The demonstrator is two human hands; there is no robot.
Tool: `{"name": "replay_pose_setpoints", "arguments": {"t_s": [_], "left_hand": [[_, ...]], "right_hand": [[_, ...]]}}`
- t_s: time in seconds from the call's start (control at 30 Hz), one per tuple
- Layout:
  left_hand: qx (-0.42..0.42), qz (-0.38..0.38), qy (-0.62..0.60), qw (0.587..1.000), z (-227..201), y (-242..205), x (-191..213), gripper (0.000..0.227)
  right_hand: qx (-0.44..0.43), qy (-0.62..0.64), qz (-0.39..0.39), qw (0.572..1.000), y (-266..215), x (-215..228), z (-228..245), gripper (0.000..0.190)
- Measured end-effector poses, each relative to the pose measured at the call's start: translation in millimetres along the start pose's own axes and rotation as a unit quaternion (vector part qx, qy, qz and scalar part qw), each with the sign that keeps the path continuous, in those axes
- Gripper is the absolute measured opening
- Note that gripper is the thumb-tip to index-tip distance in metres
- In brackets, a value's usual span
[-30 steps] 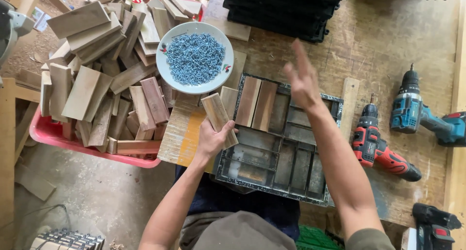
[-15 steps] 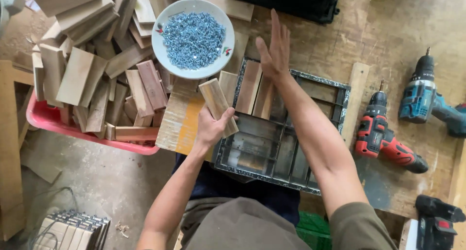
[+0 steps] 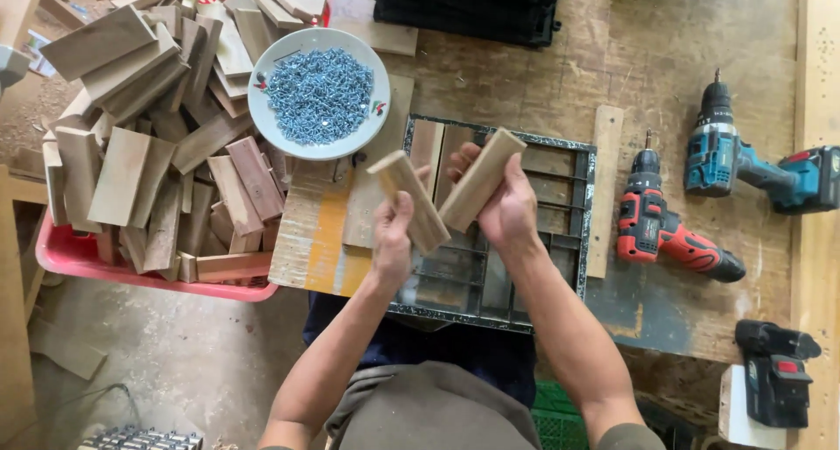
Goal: The person picks up small wooden planks from a red basket and arranges them into a black plastic crate on a workbench. They place the planks side by side to fill the compartments of the crate, occasionally adjusting their positions to fit them snugly.
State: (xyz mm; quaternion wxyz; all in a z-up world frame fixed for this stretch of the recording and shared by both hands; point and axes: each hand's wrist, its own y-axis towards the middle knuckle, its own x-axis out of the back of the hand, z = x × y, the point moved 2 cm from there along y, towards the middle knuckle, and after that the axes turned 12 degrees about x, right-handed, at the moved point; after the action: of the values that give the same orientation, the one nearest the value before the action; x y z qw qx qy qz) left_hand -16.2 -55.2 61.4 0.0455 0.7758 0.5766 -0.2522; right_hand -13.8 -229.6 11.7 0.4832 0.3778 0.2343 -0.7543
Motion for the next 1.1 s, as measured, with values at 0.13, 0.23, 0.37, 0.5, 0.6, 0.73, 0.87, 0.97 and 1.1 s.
{"name": "replay_pose_setpoints", "arguments": {"t_s": [0.13,0.23,0.37,0.5,0.6,0.73,0.87,0.97,1.1], "left_hand": [[0.064,0.073,-0.097,0.991,4.3,20.5,21.0,0.048],[0.09,0.021,0.101,0.991,-0.5,16.6,11.1,0.03],[0.147,0.018,0.147,0.978,0.0,1.4,-20.3,0.06],[0.162,-0.011,0.151,0.975,-1.8,-13.2,-10.8,0.057],[0.139,-0.031,0.148,0.979,-6.1,-8.7,-2.3,0.05],[0.25,0.015,-0.051,0.967,-34.6,-20.6,-12.4,0.032],[0.129,0.004,0.183,0.975,-2.2,-21.8,14.9,0.05],[0.117,-0.007,0.166,0.979,-4.8,-28.3,16.2,0.045],[0.129,-0.001,0.154,0.98,-12.7,-23.9,-4.7,0.018]], "right_hand": [[-0.029,-0.008,-0.027,0.999,7.6,24.8,23.6,0.054],[-0.04,-0.02,0.001,0.999,-0.6,25.1,20.9,0.051],[0.014,-0.167,0.094,0.981,-20.3,-5.8,20.0,0.114],[0.343,-0.615,0.144,0.695,-31.8,-7.0,30.3,0.125],[0.469,-0.633,0.351,0.506,-64.5,-24.1,40.0,0.078],[0.417,-0.586,0.487,0.495,-73.1,-12.5,25.5,0.08],[0.397,-0.654,0.377,0.521,20.4,38.6,84.2,0.072],[0.437,-0.684,0.279,0.514,-6.3,7.8,83.7,0.074],[0.469,-0.586,0.483,0.45,-68.2,-31.5,31.7,0.064]]}}
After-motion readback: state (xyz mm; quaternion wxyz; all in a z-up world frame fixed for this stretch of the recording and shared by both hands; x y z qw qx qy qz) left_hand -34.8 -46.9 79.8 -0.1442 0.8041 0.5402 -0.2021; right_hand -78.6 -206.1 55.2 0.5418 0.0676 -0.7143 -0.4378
